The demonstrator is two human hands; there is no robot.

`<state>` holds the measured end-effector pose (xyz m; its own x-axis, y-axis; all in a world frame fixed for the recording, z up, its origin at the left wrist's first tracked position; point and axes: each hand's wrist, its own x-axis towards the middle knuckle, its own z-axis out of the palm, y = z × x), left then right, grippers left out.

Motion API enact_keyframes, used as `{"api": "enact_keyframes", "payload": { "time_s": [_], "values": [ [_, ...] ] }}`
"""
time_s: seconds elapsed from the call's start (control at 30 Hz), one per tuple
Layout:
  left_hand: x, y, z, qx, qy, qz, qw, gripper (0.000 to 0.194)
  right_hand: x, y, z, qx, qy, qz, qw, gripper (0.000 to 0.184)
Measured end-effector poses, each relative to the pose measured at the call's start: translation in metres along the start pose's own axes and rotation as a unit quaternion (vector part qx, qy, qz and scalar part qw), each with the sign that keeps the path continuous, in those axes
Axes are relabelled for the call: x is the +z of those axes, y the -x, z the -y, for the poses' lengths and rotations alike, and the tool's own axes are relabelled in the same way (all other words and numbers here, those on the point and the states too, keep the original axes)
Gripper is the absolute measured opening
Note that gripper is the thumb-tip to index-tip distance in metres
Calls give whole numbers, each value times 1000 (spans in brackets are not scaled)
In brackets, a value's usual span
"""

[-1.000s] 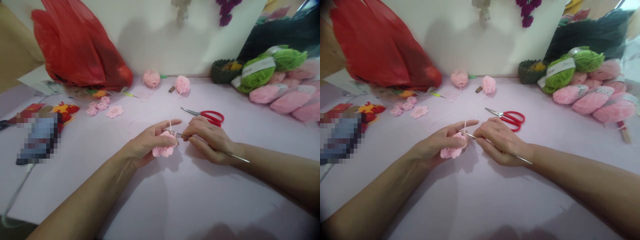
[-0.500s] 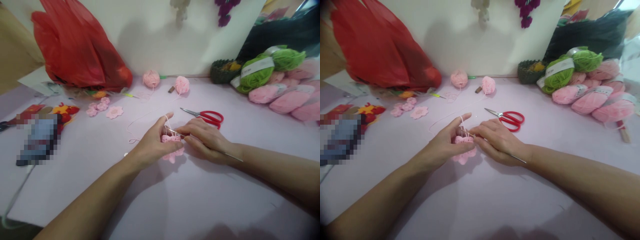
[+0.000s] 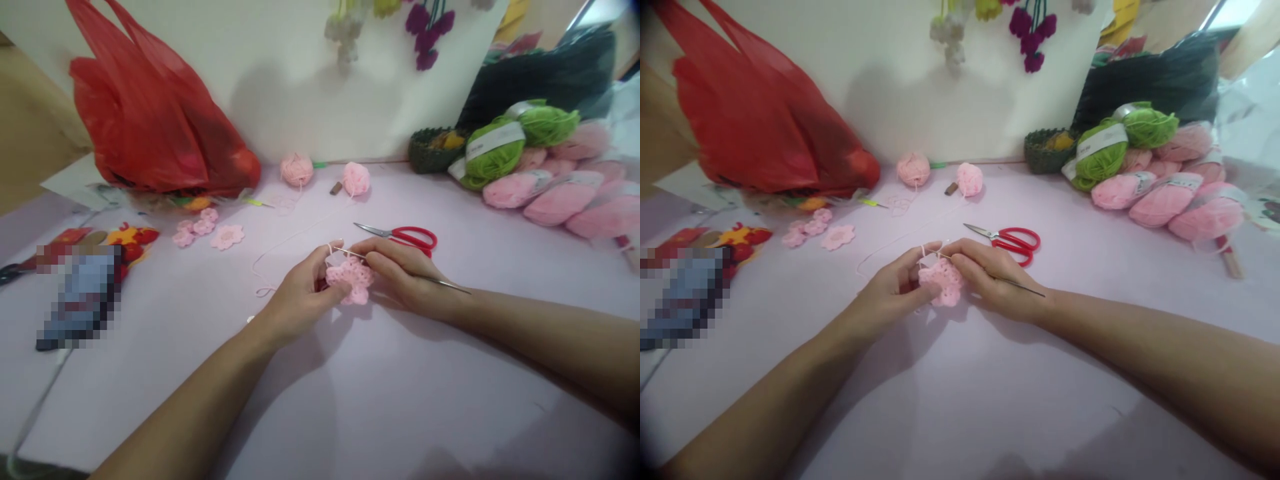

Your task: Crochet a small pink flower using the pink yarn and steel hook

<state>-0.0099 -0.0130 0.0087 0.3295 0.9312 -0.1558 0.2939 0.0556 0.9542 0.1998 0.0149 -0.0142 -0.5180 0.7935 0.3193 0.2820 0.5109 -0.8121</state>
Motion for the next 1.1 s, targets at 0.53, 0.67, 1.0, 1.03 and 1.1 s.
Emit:
{"api": "enact_keyframes", "payload": {
  "time_s": [0.53,0.67,1.0,1.03,1.1],
  "values": [
    [-2,1,6,41,-136,-36,989,69,2,-3,4,109,-135,33,984,29],
    [-5,-3,9,47,-131,-28,990,69,5,-5,4,116,-165,14,979,25],
    [-26,-12,8,56,0,-140,989,57,3,-3,8,83,-161,22,983,25],
    [-27,-13,9,58,12,-146,988,57,3,-3,8,78,-155,23,985,25],
    [-29,-15,13,53,34,-155,986,54,3,-3,9,68,-150,20,986,25]
  ]
}}
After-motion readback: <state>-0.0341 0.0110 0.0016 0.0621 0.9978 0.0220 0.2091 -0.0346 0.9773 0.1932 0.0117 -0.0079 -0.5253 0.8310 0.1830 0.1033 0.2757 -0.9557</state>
